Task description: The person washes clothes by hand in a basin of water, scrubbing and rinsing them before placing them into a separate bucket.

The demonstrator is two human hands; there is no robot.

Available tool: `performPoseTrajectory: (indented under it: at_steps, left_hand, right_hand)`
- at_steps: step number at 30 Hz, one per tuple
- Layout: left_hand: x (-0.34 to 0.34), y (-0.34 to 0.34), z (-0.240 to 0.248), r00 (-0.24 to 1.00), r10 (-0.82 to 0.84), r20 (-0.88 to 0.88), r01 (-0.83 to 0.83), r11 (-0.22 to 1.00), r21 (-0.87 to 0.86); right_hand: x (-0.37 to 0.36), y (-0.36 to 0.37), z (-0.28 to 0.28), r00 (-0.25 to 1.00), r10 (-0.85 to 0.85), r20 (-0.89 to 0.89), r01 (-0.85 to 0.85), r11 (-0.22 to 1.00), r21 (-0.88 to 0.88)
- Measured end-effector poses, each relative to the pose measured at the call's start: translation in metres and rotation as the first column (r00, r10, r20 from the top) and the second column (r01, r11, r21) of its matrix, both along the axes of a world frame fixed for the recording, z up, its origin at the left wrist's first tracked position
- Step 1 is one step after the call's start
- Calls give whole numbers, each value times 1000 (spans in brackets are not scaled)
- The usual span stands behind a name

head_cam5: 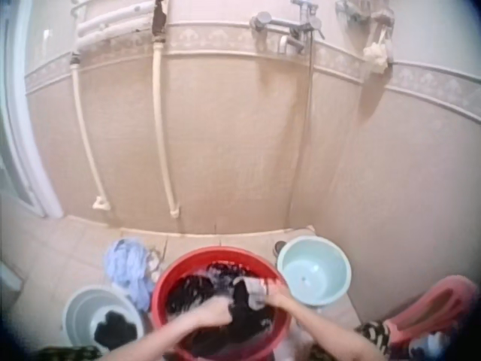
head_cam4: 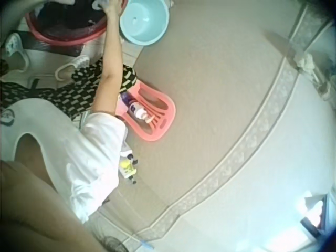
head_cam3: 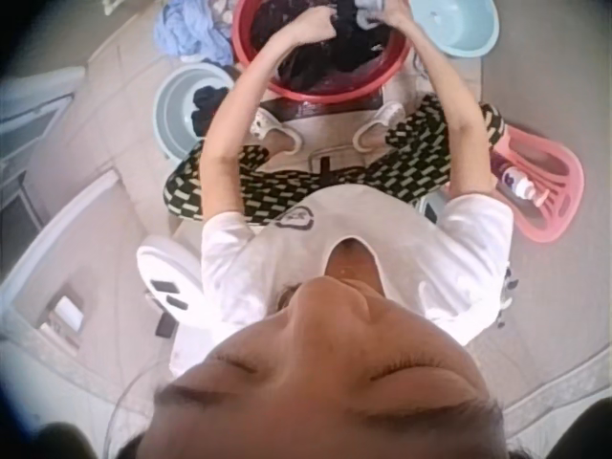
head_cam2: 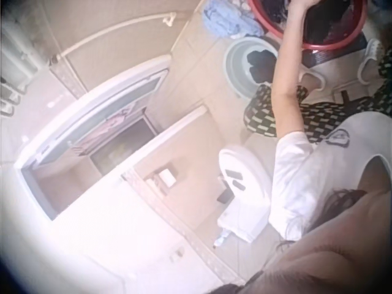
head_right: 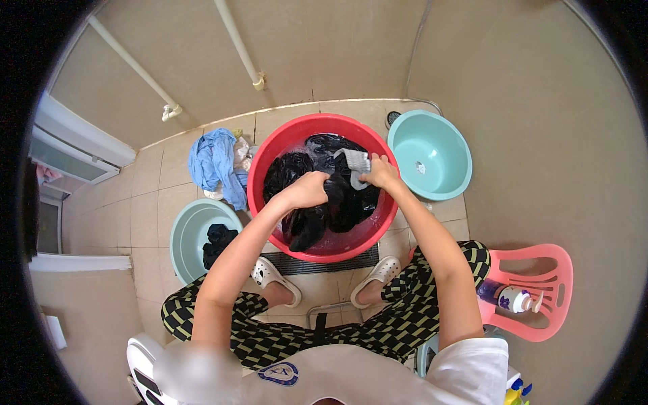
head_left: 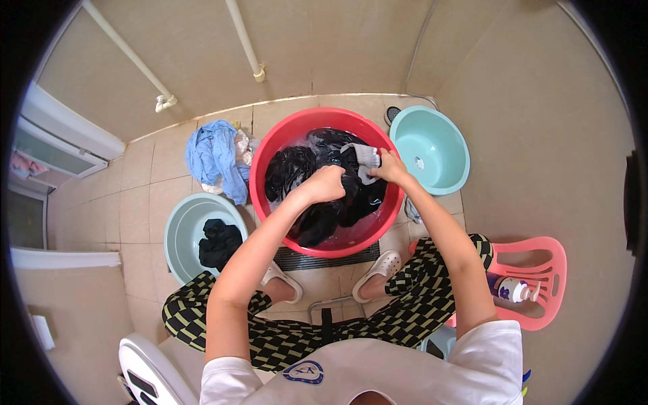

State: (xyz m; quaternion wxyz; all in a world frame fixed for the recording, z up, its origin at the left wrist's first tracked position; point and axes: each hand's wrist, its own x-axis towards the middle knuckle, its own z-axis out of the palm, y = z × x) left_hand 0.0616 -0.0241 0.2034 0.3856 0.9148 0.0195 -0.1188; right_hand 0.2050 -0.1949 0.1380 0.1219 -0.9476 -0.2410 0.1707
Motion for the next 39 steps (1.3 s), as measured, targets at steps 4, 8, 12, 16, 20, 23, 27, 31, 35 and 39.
performPoseTrajectory:
  at_steps: [4,8,12,16,20,23,27,31,35,39]
  left_hand:
    - [10,-8,-11,998,-66,-20,67,996,66]
    - [15,-7,-2,983,-159,-94,164,985,46]
    - [14,19,-26,996,-10,94,13,999,-32]
    - [-16,58,-61,995,88,52,-63,928,-366]
    - [-55,60,-158,997,80,-6,-81,992,-96]
    - [-55,12,-188,957,136,-257,-99,983,153]
    - [-53,-39,-223,936,150,-319,-24,930,367]
    - [-81,-21,-279,962,268,-55,-163,722,673]
    - [-53,-24,-244,956,249,-152,-178,911,373]
    - [-65,5,-217,940,309,145,-333,923,192]
  right_hand:
    - [-24,9,4,793,577,195,-605,707,367]
    - [-60,5,11,667,642,-378,-390,733,558]
    - [-55,12,-10,688,552,-471,-91,709,699]
    - [-39,9,30,670,337,-662,244,742,624]
    - [-4,-5,51,621,432,-654,-113,875,471]
    - [14,-28,36,788,451,-418,-323,882,343]
    - [31,-62,1,911,396,-115,-409,902,-135]
    - [8,-29,-17,873,483,-66,-463,778,-425]
    - [-19,-22,-9,753,650,98,-521,682,-513]
    - [-66,22,-51,656,739,156,-727,673,-132]
